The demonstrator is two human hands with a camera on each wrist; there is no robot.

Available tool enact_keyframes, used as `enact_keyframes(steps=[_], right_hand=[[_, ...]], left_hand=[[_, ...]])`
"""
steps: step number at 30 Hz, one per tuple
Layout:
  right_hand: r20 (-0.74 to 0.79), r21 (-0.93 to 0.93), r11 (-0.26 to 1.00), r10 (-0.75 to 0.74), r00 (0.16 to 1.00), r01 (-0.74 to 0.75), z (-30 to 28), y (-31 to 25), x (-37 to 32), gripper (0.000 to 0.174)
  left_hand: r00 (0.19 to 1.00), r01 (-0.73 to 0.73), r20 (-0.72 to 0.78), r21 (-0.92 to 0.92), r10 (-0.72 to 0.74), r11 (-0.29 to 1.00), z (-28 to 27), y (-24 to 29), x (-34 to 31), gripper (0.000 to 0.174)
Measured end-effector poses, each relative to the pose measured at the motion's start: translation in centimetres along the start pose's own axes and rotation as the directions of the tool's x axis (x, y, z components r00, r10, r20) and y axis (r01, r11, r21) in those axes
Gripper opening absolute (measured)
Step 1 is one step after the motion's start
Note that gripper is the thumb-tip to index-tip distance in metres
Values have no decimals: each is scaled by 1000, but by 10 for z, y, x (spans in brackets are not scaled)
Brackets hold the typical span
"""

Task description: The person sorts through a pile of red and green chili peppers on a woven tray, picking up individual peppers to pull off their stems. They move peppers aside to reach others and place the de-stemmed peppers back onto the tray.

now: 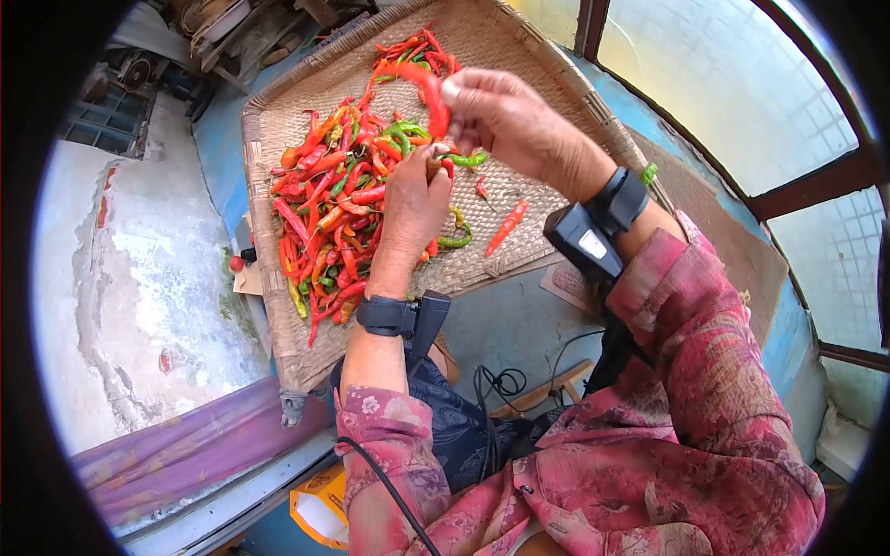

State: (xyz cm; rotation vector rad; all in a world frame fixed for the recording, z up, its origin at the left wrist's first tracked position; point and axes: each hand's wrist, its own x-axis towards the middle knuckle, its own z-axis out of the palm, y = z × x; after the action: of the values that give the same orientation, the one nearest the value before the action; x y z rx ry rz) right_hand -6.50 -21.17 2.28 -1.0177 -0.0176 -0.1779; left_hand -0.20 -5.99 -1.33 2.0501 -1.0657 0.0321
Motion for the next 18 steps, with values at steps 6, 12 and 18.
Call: enact_keyframes(steps=[6, 12, 18], right_hand=[[-140, -858, 505, -404, 904, 93, -39, -14, 8, 20], [366, -916, 11, -392, 844, 402, -34, 9, 5, 32], [310, -916, 205, -183, 933, 344, -12, 27, 2, 21]], left_hand=[[940, 318, 91, -589, -330, 743, -14, 3, 4, 23], [939, 262, 132, -871, -316, 415, -19, -9, 7, 26], [950, 250, 164, -909, -265, 333, -16, 0, 8, 27]])
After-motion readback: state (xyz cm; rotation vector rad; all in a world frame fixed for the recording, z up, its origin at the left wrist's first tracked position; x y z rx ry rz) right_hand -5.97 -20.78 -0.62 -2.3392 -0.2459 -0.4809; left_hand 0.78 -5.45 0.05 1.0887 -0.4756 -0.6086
